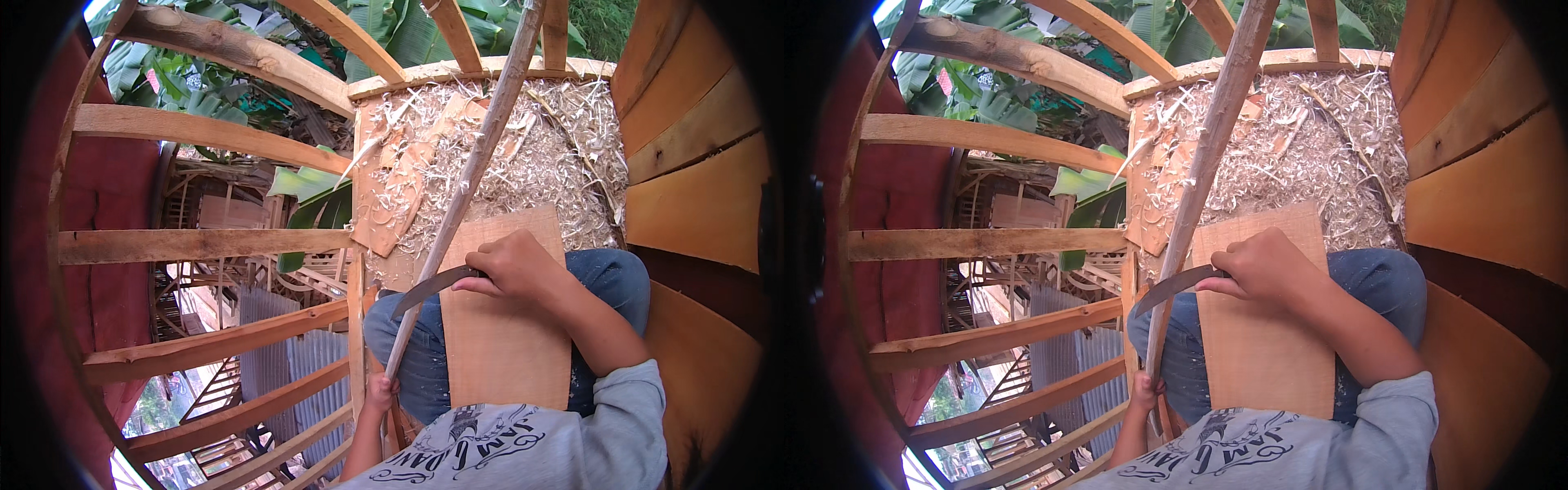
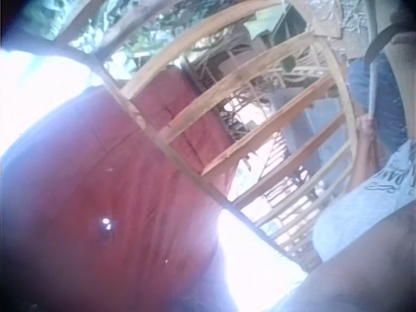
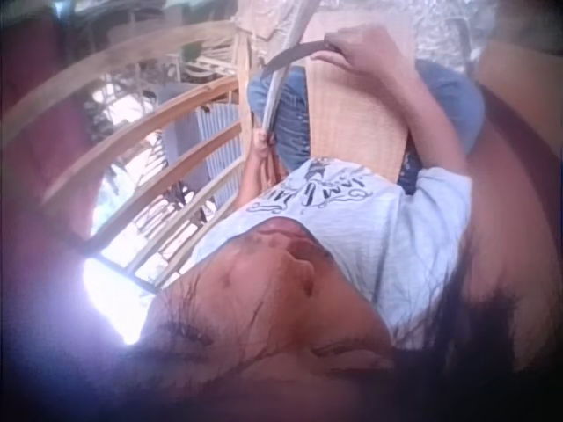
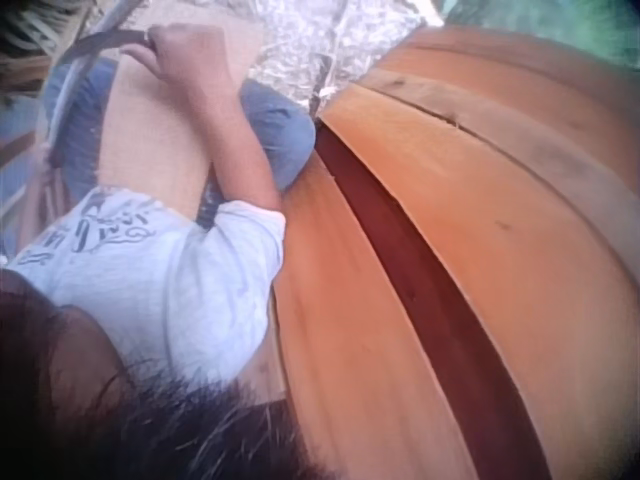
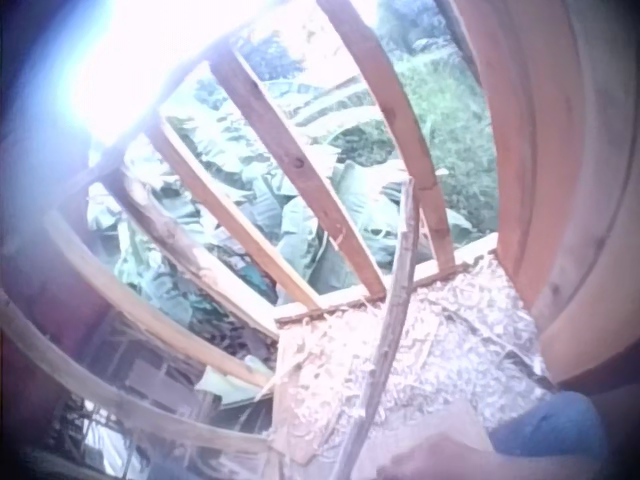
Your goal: The person sits cross-legged on a wooden platform and uses a curved knife to shave a long wooden stick. They hold the stick with their left hand and repeatedly scrape the blade along its length to remove bark and smooth the surface, producing wood shavings.
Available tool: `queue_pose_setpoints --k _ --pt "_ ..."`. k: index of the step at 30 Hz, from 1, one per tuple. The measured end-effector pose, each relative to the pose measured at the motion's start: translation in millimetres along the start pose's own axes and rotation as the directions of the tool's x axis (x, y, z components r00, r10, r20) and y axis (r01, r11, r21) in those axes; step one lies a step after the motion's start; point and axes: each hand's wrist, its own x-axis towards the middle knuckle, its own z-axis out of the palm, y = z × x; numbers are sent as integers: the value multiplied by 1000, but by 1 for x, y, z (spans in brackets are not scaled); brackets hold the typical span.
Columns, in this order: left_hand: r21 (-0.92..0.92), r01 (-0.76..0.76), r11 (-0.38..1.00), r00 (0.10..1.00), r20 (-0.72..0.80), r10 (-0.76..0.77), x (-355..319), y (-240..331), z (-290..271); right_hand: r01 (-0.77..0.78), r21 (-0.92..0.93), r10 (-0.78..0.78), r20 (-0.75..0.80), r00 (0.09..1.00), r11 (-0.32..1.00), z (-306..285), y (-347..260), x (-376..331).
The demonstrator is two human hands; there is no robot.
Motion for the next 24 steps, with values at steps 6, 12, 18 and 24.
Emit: queue_pose_setpoints --k 6,12,18,24 --pt "21 16 1000 1000 -9 -16 0 7 5 -390 155 414 -170 894 908 -34 14 7" --pt "12 12 1000 1000 -21 -12 0 -7 -3 -49 -28 49 -14 999 998 -3 5 1" --pt "80 -4 997 1000 20 2 3 -2 -4 -303 162 335 -229 914 939 -26 12 1" --pt "43 29 999 1000 -11 -28 1 9 2 -256 107 271 -163 949 961 -21 9 6"
